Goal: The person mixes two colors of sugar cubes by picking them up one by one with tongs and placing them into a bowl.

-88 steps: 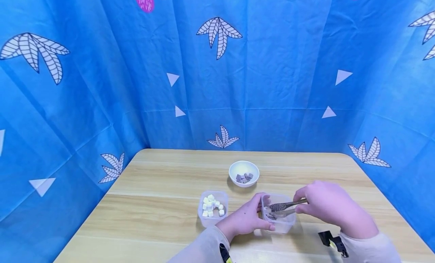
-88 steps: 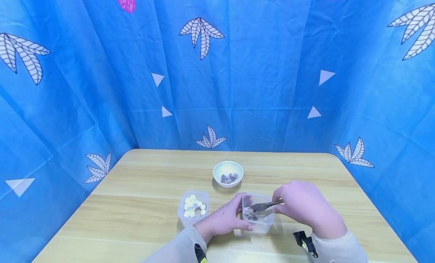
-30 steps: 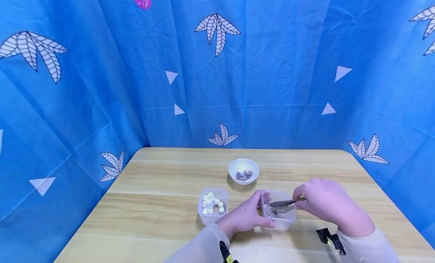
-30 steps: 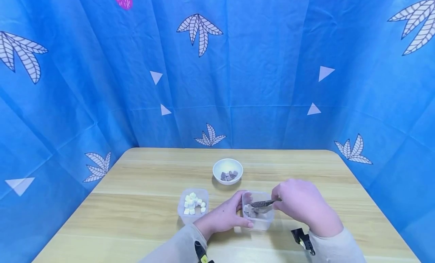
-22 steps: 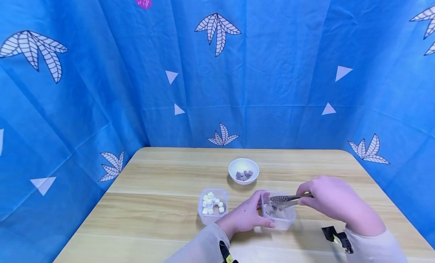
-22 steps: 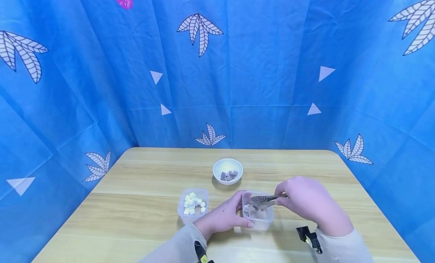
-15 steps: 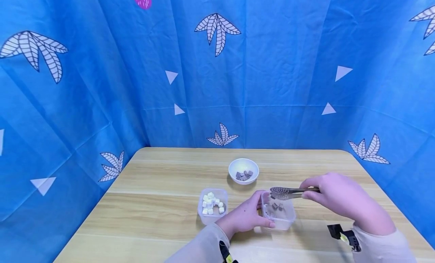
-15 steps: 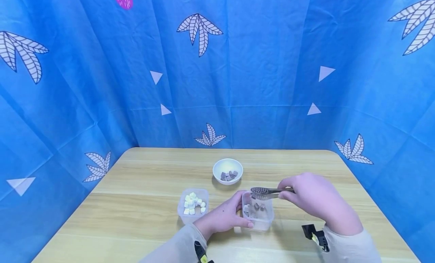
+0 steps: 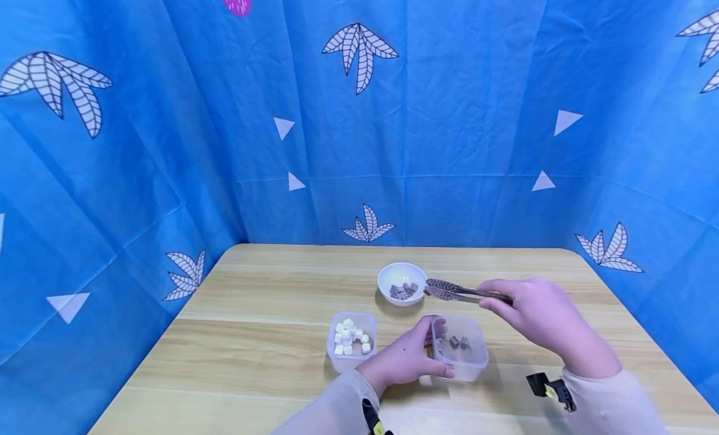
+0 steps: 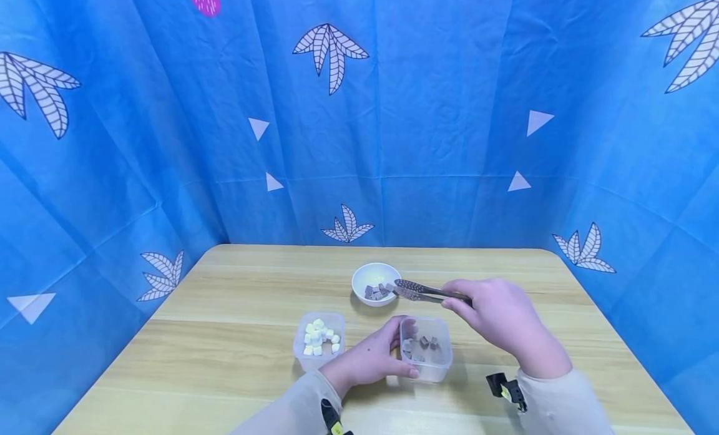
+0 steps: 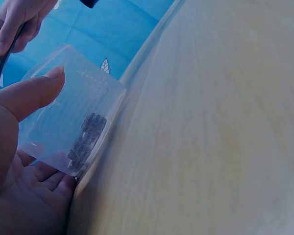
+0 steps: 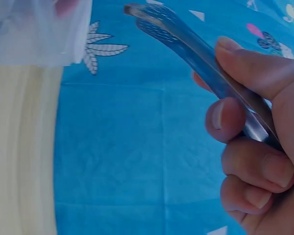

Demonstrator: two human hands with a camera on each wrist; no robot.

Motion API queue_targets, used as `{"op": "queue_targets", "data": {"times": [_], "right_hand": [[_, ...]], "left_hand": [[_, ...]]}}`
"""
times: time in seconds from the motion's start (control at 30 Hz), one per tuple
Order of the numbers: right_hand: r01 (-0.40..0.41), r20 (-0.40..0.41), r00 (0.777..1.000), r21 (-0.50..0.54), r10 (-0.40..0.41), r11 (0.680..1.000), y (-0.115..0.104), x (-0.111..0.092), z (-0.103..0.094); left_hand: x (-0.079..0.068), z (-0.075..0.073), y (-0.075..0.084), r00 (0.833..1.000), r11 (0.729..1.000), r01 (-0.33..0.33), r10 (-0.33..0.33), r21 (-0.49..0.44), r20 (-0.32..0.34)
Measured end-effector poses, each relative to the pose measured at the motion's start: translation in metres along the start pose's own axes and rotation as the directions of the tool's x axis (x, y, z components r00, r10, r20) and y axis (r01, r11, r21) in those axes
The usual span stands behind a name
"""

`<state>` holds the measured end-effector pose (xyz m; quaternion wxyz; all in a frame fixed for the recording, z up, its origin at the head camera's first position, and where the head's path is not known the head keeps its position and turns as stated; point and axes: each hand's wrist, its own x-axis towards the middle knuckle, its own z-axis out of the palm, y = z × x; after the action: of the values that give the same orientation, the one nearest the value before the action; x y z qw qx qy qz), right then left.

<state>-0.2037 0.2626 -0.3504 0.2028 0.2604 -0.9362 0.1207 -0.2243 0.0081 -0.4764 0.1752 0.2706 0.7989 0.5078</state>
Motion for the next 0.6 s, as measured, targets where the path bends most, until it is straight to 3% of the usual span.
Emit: {"op": "queue_targets", "data": {"times": [0.3,0.6], "right_hand": [[-0.091,0.003,0.996,0.024,0.091,0.996,0.007,0.005,0.023],[-0.175,-0.009,0.984,0.041,0.175,0.984,0.017,0.005,0.054]], "left_hand": [[-0.002,-0.001,0.004,1.0,1.0,0.013,-0.013,-0.003,0.003],[-0.003,-0.002,0.003,1.0,1.0,-0.019,0.02,-0.024,0.01]]}}
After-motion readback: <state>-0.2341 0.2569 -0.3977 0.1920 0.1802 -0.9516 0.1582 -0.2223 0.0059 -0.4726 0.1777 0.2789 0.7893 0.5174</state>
